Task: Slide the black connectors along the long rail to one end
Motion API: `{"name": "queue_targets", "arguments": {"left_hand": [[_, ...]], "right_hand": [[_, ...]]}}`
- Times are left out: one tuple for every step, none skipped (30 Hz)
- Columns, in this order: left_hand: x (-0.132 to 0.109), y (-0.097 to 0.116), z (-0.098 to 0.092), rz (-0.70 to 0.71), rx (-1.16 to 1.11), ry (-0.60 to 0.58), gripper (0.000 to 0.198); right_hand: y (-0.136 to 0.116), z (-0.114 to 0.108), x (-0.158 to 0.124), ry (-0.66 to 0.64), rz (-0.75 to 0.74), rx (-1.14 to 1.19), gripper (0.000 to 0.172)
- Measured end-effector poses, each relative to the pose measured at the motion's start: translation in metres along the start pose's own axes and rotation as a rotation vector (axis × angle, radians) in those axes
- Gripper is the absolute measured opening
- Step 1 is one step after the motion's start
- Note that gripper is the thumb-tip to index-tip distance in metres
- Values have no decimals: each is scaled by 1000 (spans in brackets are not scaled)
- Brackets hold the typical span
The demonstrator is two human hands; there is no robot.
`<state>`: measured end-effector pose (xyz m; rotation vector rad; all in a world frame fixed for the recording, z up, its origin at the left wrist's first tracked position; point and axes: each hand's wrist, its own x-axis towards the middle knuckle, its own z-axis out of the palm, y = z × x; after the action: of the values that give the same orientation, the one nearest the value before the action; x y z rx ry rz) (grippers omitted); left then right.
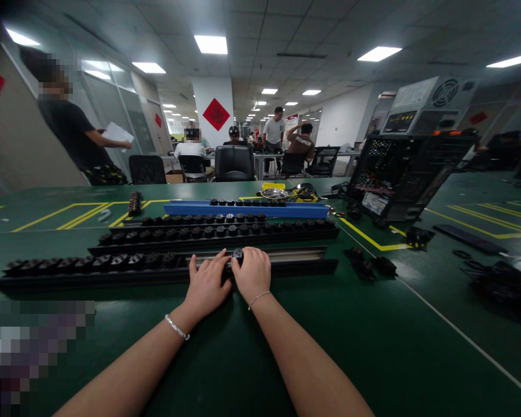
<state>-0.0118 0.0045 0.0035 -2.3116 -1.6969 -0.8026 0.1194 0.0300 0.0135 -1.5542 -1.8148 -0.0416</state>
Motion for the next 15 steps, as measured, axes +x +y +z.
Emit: {"name": "queue_targets", "arguments": {"left_hand": [[0, 0, 0, 1, 2, -1, 46], [0, 0, 0, 2, 4, 0, 46], [0, 0, -1, 3, 6, 1, 45], [0, 1, -1, 4, 9, 1, 45], [0, 1, -1, 4, 12, 0, 45], [0, 1, -2, 3, 15, -3, 44], [0, 2, -2, 1, 18, -8, 43], [0, 2, -3, -2, 20, -12, 43], [-1, 2, -3, -4, 21, -17, 42], [-1, 2, -3, -6, 22, -22, 41], [-1, 2, -3, -8, 22, -25, 41], [-1, 2, -3, -9, 23, -28, 40], [-1, 2, -3, -10, 22, -29, 40], [-1, 2, -3, -10, 21, -29, 40], [-1, 2, -3, -9, 19, -28, 39]], "right_hand": [[0, 0, 0, 3, 3, -4, 22], [0, -1, 0, 8, 6, -9, 23], [0, -1, 0, 12, 6, -14, 23], [1, -1, 0, 18, 5, -19, 23], [1, -1, 0, 23, 1, -24, 23], [1, 0, 0, 27, -3, -29, 23], [2, 0, 0, 32, -8, -33, 23], [3, 0, -1, 36, -12, -36, 23], [3, 1, -1, 40, -16, -38, 23], [4, 1, -1, 44, -19, -38, 23], [4, 2, -1, 47, -22, -37, 24], [5, 2, -1, 48, -25, -35, 24], [5, 2, -1, 48, -26, -33, 24], [5, 2, -1, 46, -26, -32, 24], [5, 2, -1, 43, -25, -32, 24]]}}
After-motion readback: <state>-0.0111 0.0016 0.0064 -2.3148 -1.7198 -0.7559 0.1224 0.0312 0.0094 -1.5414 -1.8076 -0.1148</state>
